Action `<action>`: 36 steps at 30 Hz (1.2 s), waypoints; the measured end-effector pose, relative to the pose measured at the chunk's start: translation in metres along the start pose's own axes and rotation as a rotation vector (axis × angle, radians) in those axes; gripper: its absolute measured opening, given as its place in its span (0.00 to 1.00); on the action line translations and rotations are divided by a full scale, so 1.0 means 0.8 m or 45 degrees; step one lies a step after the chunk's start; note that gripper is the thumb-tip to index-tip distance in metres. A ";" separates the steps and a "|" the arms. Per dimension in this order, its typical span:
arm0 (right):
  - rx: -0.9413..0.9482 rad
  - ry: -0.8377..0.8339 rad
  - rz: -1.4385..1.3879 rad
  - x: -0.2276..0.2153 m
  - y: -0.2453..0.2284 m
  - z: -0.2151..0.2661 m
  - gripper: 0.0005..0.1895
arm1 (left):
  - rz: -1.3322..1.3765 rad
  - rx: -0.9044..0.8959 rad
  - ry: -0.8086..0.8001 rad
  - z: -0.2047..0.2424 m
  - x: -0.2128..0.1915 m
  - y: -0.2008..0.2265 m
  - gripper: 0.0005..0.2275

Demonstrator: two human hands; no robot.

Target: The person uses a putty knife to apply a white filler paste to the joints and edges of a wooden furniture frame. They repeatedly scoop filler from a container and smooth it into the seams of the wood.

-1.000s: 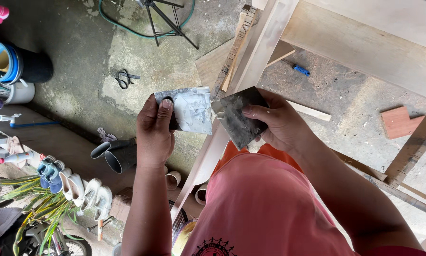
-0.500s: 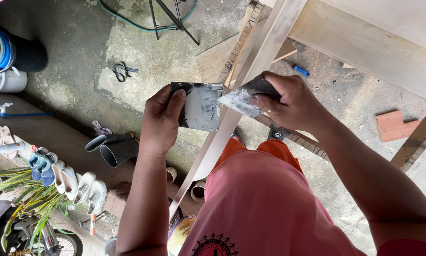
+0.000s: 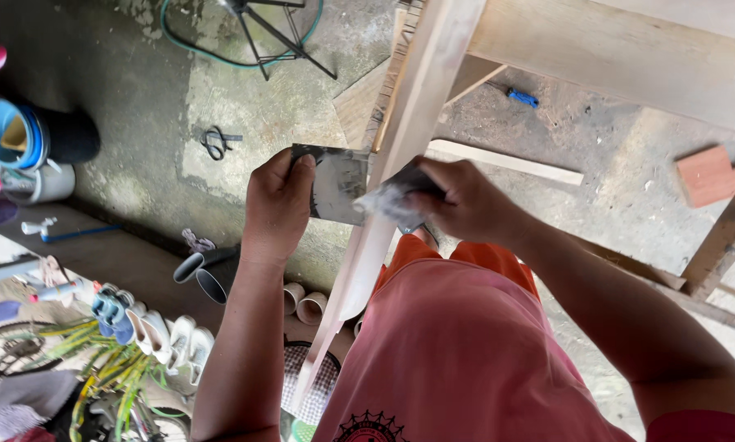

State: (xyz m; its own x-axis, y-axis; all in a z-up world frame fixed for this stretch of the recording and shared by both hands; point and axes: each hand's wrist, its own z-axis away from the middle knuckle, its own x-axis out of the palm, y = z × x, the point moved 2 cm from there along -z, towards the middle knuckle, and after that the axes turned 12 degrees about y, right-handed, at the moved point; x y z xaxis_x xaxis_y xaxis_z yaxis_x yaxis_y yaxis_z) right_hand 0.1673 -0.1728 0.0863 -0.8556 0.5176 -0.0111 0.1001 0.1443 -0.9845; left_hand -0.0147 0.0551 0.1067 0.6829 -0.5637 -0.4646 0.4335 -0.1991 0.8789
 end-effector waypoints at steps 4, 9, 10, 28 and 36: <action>0.137 0.037 -0.133 0.005 0.005 0.008 0.03 | -0.050 -0.050 0.022 -0.013 0.007 -0.014 0.11; 0.432 0.471 -0.381 -0.064 0.050 0.024 0.05 | 0.261 -0.194 0.115 -0.030 0.000 -0.052 0.08; 0.478 0.660 -0.329 -0.079 0.074 0.027 0.07 | 0.458 -0.269 0.176 -0.032 0.000 -0.062 0.07; 0.714 0.999 -0.091 0.026 0.183 0.022 0.13 | 1.033 -0.853 0.034 -0.028 0.050 -0.134 0.12; 0.644 1.044 0.000 0.029 0.171 0.006 0.13 | 1.009 -0.859 0.017 -0.030 0.049 -0.138 0.13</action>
